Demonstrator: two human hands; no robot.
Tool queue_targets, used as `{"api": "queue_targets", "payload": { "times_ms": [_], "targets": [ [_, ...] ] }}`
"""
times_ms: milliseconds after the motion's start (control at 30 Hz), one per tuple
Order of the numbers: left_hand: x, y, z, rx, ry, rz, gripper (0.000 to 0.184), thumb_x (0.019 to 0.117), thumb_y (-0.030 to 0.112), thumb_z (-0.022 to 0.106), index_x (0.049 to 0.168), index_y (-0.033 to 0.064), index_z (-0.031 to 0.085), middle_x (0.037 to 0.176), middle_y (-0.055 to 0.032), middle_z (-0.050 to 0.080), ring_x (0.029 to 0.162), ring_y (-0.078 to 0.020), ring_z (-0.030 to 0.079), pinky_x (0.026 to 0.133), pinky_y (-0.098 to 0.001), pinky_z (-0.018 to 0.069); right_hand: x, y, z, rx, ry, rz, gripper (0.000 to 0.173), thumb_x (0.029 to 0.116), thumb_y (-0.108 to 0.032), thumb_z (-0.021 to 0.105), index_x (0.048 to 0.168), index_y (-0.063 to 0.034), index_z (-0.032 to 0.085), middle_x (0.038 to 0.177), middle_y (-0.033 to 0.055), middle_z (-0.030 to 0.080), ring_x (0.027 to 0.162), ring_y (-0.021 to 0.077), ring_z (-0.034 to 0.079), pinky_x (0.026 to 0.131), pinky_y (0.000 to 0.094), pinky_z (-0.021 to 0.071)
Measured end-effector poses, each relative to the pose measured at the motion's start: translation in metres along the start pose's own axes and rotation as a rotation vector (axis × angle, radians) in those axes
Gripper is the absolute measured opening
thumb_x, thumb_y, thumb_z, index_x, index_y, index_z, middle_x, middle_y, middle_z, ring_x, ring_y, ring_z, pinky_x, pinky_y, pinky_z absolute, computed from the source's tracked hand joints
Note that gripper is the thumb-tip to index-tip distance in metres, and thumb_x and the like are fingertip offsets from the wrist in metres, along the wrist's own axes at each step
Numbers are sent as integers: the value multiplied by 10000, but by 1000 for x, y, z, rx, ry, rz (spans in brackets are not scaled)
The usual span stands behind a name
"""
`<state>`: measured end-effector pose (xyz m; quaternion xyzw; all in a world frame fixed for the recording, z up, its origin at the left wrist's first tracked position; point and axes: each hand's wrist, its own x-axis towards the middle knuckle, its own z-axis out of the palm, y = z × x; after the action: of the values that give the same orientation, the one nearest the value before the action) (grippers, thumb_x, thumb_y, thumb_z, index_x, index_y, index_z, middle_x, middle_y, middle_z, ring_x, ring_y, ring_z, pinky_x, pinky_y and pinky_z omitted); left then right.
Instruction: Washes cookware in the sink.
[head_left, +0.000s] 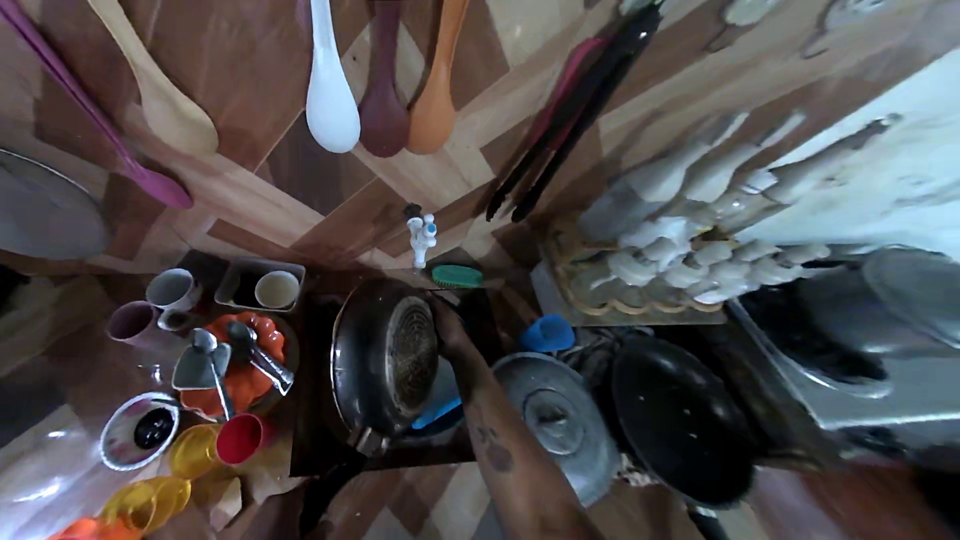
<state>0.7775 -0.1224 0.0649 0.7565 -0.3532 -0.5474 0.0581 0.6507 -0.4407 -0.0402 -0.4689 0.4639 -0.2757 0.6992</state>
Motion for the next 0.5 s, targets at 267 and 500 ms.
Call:
{"api": "queue_targets", "payload": {
  "times_ms": [267, 500],
  "targets": [
    [19, -6, -12, 106, 63, 6, 330, 963, 208, 720, 1194, -23, 673, 1084, -227, 683, 1018, -339, 648, 927, -503, 491, -70, -55, -13, 435, 17, 43, 434, 1133, -244, 207, 1022, -64, 586, 825, 16, 612, 811, 50, 625, 832, 189, 530],
    [32, 23, -20, 376, 322, -173, 482, 967, 236, 688, 1428, 135, 589, 1225, -237, 690, 1151, -458, 653, 955, -649, 501, -41, -79, -40, -216, 134, -583, 376, 1116, -228, 361, 1237, 39, 598, 1109, 103, 694, 1010, 150, 686, 941, 370, 577]
  ]
}}
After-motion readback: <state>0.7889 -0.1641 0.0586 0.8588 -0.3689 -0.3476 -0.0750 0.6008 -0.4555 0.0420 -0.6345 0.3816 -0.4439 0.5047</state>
